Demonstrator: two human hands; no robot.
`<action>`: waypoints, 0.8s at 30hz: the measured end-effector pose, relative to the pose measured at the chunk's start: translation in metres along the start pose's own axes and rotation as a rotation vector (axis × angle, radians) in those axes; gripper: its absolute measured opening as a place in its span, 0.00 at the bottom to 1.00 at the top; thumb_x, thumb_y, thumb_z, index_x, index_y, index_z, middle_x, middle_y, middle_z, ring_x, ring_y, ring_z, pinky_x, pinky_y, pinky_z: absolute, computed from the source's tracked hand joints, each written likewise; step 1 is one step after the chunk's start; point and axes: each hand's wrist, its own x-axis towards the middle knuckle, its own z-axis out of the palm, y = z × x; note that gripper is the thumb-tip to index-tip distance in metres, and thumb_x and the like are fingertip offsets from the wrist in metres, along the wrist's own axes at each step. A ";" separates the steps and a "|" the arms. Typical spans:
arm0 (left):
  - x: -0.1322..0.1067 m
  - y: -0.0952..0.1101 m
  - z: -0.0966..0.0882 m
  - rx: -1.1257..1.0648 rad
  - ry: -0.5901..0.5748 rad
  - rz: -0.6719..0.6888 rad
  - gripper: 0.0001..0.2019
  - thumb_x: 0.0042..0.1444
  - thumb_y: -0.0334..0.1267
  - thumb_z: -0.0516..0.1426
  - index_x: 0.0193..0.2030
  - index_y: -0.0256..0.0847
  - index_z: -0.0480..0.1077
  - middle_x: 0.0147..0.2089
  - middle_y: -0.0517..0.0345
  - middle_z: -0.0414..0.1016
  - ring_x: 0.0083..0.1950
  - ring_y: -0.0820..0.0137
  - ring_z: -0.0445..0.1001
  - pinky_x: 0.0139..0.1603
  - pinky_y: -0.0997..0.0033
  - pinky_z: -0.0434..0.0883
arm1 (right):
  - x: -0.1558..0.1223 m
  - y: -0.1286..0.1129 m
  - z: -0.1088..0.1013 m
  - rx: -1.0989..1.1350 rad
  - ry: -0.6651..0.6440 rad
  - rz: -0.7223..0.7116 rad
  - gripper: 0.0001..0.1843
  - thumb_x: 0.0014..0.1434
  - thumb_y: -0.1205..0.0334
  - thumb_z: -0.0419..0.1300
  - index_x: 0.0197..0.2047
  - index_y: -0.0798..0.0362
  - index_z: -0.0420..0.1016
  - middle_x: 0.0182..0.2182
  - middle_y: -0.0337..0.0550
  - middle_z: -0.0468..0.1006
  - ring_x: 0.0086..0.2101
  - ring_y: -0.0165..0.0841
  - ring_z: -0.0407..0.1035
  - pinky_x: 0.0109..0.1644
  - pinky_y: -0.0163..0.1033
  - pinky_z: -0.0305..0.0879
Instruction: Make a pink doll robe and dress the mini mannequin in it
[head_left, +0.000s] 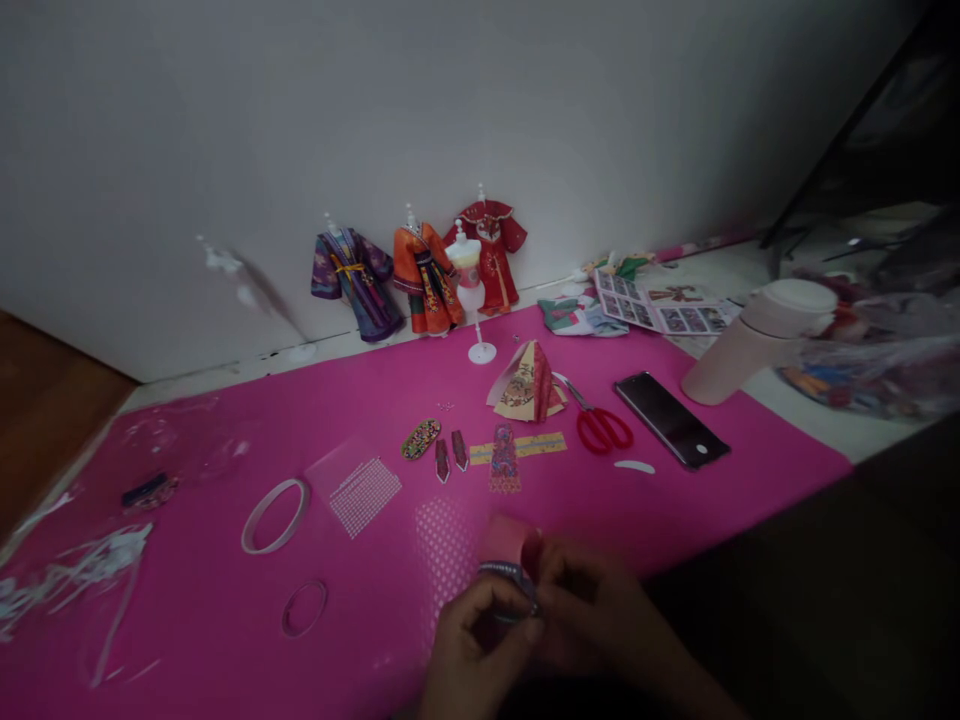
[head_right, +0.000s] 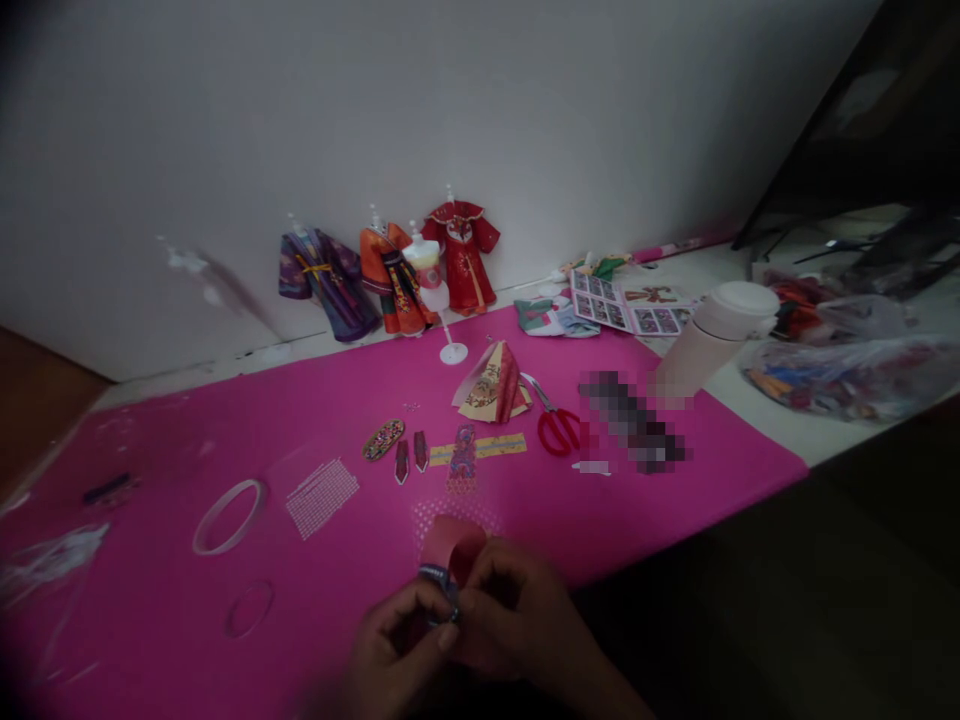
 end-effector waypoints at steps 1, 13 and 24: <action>0.000 0.000 0.000 0.000 0.003 -0.001 0.04 0.49 0.35 0.64 0.26 0.41 0.74 0.30 0.58 0.74 0.35 0.67 0.71 0.39 0.71 0.67 | 0.000 0.000 0.000 -0.005 -0.005 0.005 0.12 0.54 0.57 0.64 0.25 0.52 0.69 0.26 0.37 0.70 0.29 0.32 0.64 0.34 0.37 0.59; 0.002 0.003 -0.002 -0.001 -0.016 0.032 0.03 0.47 0.33 0.64 0.25 0.41 0.75 0.30 0.58 0.75 0.35 0.67 0.71 0.38 0.71 0.67 | 0.003 0.005 0.000 0.039 0.017 0.061 0.12 0.52 0.54 0.63 0.24 0.52 0.69 0.24 0.37 0.70 0.28 0.32 0.63 0.33 0.37 0.57; 0.002 0.007 0.001 0.010 -0.003 0.011 0.06 0.47 0.35 0.65 0.23 0.41 0.74 0.27 0.61 0.74 0.32 0.69 0.71 0.41 0.69 0.70 | 0.002 0.011 0.001 0.138 -0.032 -0.023 0.14 0.53 0.57 0.68 0.25 0.52 0.69 0.26 0.35 0.69 0.29 0.30 0.63 0.33 0.35 0.57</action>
